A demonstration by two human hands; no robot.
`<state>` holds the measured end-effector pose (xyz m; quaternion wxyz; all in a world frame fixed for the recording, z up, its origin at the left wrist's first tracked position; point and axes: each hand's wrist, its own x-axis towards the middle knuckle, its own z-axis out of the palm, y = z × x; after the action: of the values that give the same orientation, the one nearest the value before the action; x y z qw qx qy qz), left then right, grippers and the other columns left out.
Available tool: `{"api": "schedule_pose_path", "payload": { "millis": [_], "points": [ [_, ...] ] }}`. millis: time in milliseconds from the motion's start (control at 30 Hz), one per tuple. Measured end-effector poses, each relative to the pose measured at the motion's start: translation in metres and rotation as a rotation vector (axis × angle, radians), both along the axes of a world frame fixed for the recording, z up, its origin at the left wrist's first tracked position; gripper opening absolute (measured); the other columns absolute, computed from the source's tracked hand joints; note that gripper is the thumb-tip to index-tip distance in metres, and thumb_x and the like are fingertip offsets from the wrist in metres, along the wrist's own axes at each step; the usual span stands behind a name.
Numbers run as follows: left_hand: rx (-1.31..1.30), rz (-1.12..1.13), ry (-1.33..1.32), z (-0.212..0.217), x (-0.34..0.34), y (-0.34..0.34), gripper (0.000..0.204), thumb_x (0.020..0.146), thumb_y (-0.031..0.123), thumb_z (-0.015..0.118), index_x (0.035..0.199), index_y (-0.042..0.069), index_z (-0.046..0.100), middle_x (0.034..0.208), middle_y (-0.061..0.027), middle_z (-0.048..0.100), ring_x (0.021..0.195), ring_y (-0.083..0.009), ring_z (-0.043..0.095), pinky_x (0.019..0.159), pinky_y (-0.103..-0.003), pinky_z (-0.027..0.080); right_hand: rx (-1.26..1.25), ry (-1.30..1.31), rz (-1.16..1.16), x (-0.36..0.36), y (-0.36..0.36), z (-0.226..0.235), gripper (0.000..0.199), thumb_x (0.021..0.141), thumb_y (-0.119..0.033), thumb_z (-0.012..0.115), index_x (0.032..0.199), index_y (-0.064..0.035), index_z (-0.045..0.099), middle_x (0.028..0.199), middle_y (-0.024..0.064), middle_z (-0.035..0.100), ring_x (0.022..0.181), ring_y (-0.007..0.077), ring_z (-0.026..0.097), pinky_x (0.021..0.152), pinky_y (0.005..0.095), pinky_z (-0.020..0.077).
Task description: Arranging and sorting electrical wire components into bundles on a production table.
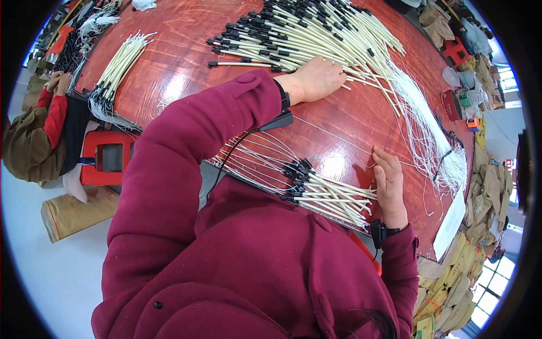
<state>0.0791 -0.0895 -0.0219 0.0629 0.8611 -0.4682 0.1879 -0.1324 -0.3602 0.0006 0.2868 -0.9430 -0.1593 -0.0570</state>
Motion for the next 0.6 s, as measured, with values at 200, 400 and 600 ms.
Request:
{"api": "schedule_pose_path", "payload": {
  "millis": [200, 400, 600],
  "points": [
    [0.074, 0.091, 0.049, 0.001, -0.003, -0.005, 0.013, 0.091, 0.014, 0.056, 0.097, 0.009, 0.067, 0.098, -0.0093, 0.066, 0.097, -0.0273, 0.068, 0.079, -0.040, 0.053, 0.003, -0.006, -0.004, 0.000, 0.002, -0.001, 0.041, 0.102, -0.029, 0.056, 0.116, 0.0077, 0.068, 0.128, 0.0184, 0.066, 0.111, 0.0352, 0.059, 0.100, 0.0413, 0.0453],
    [-0.213, -0.011, 0.019, 0.027, -0.025, 0.023, 0.014, 0.089, 0.010, 0.059, 0.100, 0.009, 0.068, 0.095, -0.0115, 0.064, 0.093, -0.0303, 0.066, 0.077, -0.040, 0.053, 0.058, 0.005, -0.018, -0.002, 0.004, -0.006, 0.040, 0.102, -0.028, 0.057, 0.116, 0.0078, 0.068, 0.128, 0.0183, 0.066, 0.111, 0.0346, 0.060, 0.100, 0.0405, 0.0459],
    [-0.471, 0.088, 0.380, 0.033, -0.065, 0.132, 0.012, 0.092, 0.006, 0.064, 0.100, 0.002, 0.071, 0.090, -0.0129, 0.064, 0.084, -0.0326, 0.063, 0.075, -0.040, 0.051, 0.052, 0.062, -0.012, -0.001, -0.004, -0.004, 0.045, 0.105, -0.029, 0.051, 0.123, 0.0097, 0.065, 0.132, 0.0190, 0.064, 0.122, 0.0316, 0.059, 0.105, 0.0370, 0.0441]
  ]
}}
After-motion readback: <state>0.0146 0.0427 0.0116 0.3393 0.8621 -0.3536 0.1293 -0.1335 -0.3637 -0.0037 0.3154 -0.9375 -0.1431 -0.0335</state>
